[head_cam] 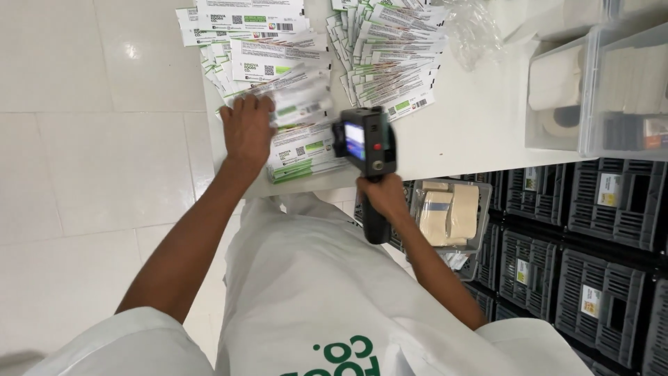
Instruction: The person scans barcodes on a stack of small white packets using a handheld barcode scanner, then gathers the scanned packets and places them into a clear plastic bag. The person then seals the bag and places it on the table.
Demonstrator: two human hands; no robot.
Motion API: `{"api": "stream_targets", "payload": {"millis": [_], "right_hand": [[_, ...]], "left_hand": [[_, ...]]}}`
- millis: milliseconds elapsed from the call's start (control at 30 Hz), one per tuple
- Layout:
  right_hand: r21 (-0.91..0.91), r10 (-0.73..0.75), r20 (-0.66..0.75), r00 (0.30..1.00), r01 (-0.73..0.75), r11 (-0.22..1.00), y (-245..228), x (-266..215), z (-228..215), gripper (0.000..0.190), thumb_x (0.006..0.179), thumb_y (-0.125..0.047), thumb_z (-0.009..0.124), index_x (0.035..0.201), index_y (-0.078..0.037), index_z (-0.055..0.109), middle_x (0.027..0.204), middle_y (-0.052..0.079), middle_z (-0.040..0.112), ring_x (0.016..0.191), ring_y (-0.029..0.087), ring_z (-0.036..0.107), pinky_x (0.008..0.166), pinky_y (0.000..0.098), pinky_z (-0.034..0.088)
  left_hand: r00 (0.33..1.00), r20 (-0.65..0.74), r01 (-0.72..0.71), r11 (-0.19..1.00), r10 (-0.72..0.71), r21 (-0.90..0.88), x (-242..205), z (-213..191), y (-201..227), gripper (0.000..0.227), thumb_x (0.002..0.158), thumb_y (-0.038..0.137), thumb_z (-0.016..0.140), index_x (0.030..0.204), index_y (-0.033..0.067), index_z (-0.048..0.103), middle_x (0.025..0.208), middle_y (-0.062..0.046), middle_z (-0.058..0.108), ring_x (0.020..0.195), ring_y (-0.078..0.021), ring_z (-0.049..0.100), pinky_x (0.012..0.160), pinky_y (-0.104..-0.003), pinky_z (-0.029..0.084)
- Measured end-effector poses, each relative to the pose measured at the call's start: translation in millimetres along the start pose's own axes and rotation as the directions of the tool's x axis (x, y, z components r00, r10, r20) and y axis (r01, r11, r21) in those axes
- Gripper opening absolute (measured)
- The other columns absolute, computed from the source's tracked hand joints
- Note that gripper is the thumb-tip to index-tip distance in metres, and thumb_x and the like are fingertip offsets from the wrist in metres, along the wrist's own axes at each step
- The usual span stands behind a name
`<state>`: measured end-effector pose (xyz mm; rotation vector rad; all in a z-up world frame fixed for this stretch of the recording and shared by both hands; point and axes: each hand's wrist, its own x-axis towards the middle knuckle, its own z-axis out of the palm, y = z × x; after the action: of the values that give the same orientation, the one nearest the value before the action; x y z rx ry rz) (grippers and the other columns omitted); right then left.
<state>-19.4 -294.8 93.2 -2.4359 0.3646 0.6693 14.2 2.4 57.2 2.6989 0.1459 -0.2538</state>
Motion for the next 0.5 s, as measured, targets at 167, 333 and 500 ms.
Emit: {"api": "stream_targets", "payload": {"millis": [167,333,500], "right_hand": [[0.089,-0.003,0.111,0.994,-0.007,0.996,-23.7,-7.1,19.8,0.019,0.07,-0.025,0.075,0.071,-0.006,0.073,0.061,0.013,0.07,0.058,0.026,0.072,0.063,0.0386,0.055],[0.004,0.014,0.025,1.0,-0.014,1.0,1.8,7.4,4.1,0.029,0.071,-0.026,0.076,0.087,-0.001,0.072,0.07,0.018,0.072,0.073,0.035,0.076,0.072,0.0465,0.055],[0.053,0.019,-0.019,1.0,-0.018,0.998,3.4,1.1,-19.0,0.018,0.071,-0.026,0.077,0.069,-0.009,0.073,0.06,0.013,0.07,0.06,0.03,0.073,0.066,0.0406,0.054]], "left_hand": [[0.987,0.161,0.0,1.0,0.004,-0.022,-13.5,59.7,14.5,0.021,0.091,0.017,0.078,0.108,0.011,0.066,0.105,-0.012,0.067,0.107,-0.0278,0.065,0.098,-0.049,0.044],[0.985,0.172,0.004,0.995,0.013,-0.099,-7.0,98.9,-2.9,0.014,0.089,0.012,0.078,0.096,0.0117,0.066,0.09,-0.009,0.067,0.096,-0.0277,0.069,0.097,-0.052,0.042],[0.999,0.045,-0.016,0.999,0.018,-0.038,4.7,43.2,-18.1,0.014,0.094,0.01,0.075,0.104,0.0116,0.066,0.098,-0.01,0.072,0.1,-0.0268,0.07,0.095,-0.048,0.045]]}}
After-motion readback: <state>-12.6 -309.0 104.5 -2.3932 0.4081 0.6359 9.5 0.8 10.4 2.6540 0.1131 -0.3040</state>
